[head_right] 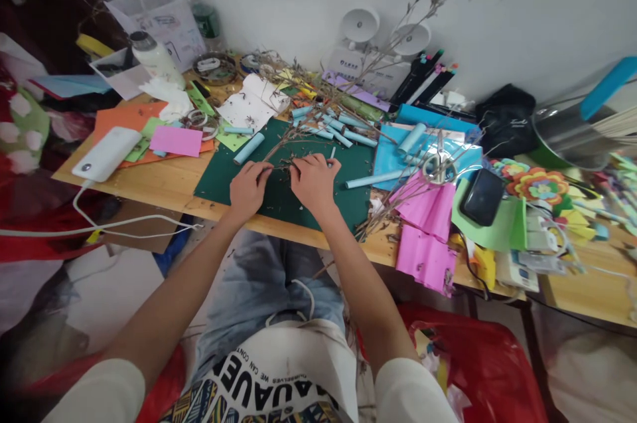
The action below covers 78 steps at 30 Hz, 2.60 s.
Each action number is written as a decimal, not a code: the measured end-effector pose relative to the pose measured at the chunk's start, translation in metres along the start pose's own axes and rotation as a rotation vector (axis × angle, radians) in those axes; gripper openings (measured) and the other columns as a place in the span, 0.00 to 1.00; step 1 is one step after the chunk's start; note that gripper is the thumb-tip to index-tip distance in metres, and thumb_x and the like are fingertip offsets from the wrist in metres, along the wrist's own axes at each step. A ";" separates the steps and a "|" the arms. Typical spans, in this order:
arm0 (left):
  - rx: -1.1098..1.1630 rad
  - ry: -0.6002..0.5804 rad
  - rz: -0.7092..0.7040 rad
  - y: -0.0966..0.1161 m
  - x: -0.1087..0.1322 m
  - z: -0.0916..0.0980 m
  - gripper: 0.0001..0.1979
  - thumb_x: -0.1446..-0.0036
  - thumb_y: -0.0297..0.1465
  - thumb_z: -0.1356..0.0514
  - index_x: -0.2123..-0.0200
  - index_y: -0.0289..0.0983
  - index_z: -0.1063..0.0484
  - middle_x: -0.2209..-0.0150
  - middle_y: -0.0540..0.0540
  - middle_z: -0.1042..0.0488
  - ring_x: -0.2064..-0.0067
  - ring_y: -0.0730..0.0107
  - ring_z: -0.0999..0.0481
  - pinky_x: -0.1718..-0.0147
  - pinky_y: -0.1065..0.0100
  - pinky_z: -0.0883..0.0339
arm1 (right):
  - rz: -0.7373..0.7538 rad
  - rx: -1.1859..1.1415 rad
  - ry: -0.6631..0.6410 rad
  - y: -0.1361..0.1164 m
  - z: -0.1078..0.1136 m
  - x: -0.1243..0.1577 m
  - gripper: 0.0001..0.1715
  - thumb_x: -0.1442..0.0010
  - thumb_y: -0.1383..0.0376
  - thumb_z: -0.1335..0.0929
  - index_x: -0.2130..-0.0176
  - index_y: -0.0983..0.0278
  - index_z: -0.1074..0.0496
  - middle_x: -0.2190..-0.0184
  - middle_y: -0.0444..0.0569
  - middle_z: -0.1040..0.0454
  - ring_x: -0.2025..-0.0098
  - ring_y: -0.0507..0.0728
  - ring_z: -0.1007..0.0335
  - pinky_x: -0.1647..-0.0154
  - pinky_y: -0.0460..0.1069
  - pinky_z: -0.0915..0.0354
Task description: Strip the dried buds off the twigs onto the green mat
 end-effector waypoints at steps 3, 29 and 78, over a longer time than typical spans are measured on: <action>-0.018 -0.039 -0.001 0.002 -0.002 -0.005 0.15 0.32 0.40 0.51 0.51 0.48 0.27 0.55 0.47 0.26 0.59 0.65 0.25 0.66 0.68 0.39 | -0.028 0.020 -0.066 -0.003 -0.005 -0.010 0.20 0.32 0.60 0.41 0.57 0.58 0.22 0.59 0.53 0.22 0.50 0.63 0.35 0.47 0.62 0.56; -0.001 -0.048 -0.031 0.001 -0.022 -0.015 0.15 0.32 0.42 0.50 0.55 0.49 0.26 0.57 0.48 0.26 0.60 0.64 0.25 0.67 0.67 0.40 | -0.260 -0.108 0.012 0.036 -0.003 -0.030 0.16 0.37 0.63 0.38 0.58 0.55 0.22 0.53 0.49 0.23 0.49 0.62 0.36 0.47 0.61 0.54; -0.125 -0.122 -0.053 0.004 -0.019 -0.019 0.18 0.31 0.43 0.55 0.51 0.49 0.28 0.55 0.46 0.27 0.62 0.64 0.24 0.68 0.67 0.40 | 0.079 0.315 -0.026 0.000 -0.005 -0.027 0.20 0.37 0.75 0.45 0.57 0.70 0.27 0.60 0.61 0.24 0.58 0.62 0.30 0.44 0.59 0.52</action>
Point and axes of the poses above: each hand's wrist, its own x-axis away from the middle knuckle, its own z-axis out of the back of the hand, y = z × x, the point moved 7 cm from there along -x, towards the middle knuckle
